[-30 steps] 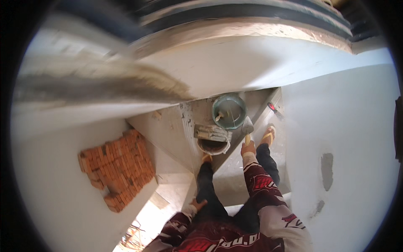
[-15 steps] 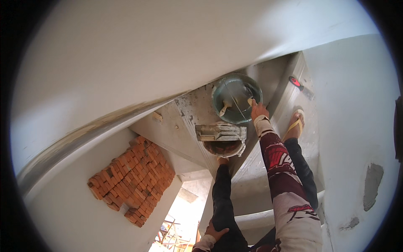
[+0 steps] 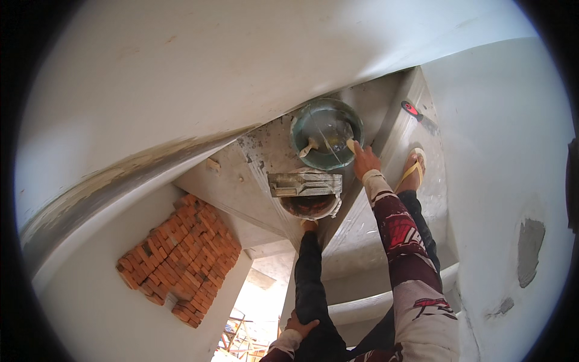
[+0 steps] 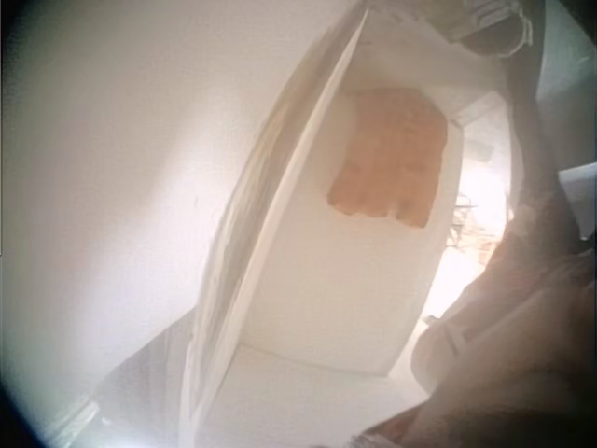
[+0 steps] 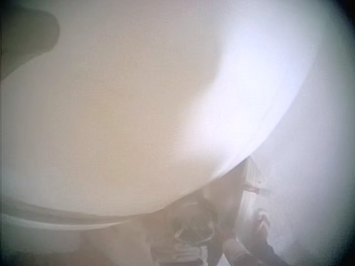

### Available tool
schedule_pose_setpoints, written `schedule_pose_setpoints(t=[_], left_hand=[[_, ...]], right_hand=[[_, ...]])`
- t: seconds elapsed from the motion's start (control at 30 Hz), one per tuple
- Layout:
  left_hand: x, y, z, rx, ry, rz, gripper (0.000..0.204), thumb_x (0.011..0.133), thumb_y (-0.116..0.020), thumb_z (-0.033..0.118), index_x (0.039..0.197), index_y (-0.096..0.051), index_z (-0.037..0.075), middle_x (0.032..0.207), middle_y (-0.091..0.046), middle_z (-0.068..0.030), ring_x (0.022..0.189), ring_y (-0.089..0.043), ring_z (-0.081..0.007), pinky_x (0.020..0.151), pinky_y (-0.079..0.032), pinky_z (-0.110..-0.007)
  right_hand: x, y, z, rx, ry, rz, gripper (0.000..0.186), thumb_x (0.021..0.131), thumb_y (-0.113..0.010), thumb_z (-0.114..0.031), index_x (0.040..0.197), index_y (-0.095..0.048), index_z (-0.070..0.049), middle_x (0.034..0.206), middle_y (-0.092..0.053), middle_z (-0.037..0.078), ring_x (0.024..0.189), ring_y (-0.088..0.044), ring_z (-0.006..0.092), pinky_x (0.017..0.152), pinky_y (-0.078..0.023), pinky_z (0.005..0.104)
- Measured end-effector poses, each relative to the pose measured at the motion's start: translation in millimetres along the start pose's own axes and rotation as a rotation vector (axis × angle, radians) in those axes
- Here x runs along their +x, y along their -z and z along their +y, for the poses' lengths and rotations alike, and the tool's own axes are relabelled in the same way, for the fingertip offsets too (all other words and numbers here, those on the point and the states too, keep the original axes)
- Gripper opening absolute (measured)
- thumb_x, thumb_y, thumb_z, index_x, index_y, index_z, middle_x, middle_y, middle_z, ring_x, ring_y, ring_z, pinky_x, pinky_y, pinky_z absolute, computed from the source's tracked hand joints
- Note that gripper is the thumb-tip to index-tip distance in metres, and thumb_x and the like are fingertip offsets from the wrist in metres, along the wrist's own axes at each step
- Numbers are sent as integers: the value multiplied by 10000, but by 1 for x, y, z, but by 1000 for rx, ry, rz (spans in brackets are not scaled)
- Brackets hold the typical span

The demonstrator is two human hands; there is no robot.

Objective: The person applies plaster to a curved wall and spiral staircase using a trowel and a brush. They scoop plaster from a bucket, spread it on the wall, and smooth it with a brush, working methodically along the staircase.

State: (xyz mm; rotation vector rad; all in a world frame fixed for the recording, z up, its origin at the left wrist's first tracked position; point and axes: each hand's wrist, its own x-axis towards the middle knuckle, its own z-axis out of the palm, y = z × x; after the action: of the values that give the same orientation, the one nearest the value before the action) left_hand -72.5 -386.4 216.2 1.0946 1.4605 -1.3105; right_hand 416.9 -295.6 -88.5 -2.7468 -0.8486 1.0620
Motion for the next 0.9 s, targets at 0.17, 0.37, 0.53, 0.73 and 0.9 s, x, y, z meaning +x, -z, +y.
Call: schedule_pose_setpoints(t=[0.17, 0.37, 0.53, 0.73, 0.9], left_hand=[[4, 4, 0, 28, -36, 6, 1221, 568, -747, 688, 1453, -200, 49, 1340, -425, -315, 1228, -468, -457, 1021, -410, -470], [12, 8, 6, 101, -31, -10, 1222, 581, -747, 673, 1459, -188, 35, 1334, -430, -318, 1222, -474, -452, 1021, -413, -460], [7, 26, 20, 73, -62, -36, 1188, 615, -736, 655, 1467, -189, 33, 1341, -424, -318, 1220, -479, -451, 1023, -415, -458], [0, 47, 32, 140, -82, -35, 1159, 633, -716, 661, 1467, -188, 54, 1352, -424, -307, 1243, -466, -434, 1042, -398, -447], [11, 46, 22, 100, -97, -51, 1153, 632, -720, 658, 1462, -204, 46, 1356, -426, -304, 1254, -459, -423, 1049, -391, -436]], right_hand=[[-1, 28, -14, 54, -105, -24, 425, 902, -515, -184, 1326, -494, -183, 1069, -586, 229, 996, -615, 393, 833, -502, 485], [-97, 21, 20, 578, -87, 223, 471, 867, -605, -189, 1300, -505, -31, 1228, -577, 219, 1159, -545, 367, 988, -418, 399], [-228, 25, -13, 1034, -268, 167, 476, 874, -596, -96, 1325, -463, -25, 920, -606, 111, 700, -570, 145, 627, -471, 280], [-313, -31, -49, 912, -152, 32, 458, 865, -595, -91, 1300, -486, 0, 1182, -600, 207, 1113, -581, 320, 966, -435, 374], [-255, -100, -63, 642, -263, -246, 470, 882, -574, -237, 1288, -501, -11, 1185, -597, 244, 1125, -554, 406, 957, -446, 435]])
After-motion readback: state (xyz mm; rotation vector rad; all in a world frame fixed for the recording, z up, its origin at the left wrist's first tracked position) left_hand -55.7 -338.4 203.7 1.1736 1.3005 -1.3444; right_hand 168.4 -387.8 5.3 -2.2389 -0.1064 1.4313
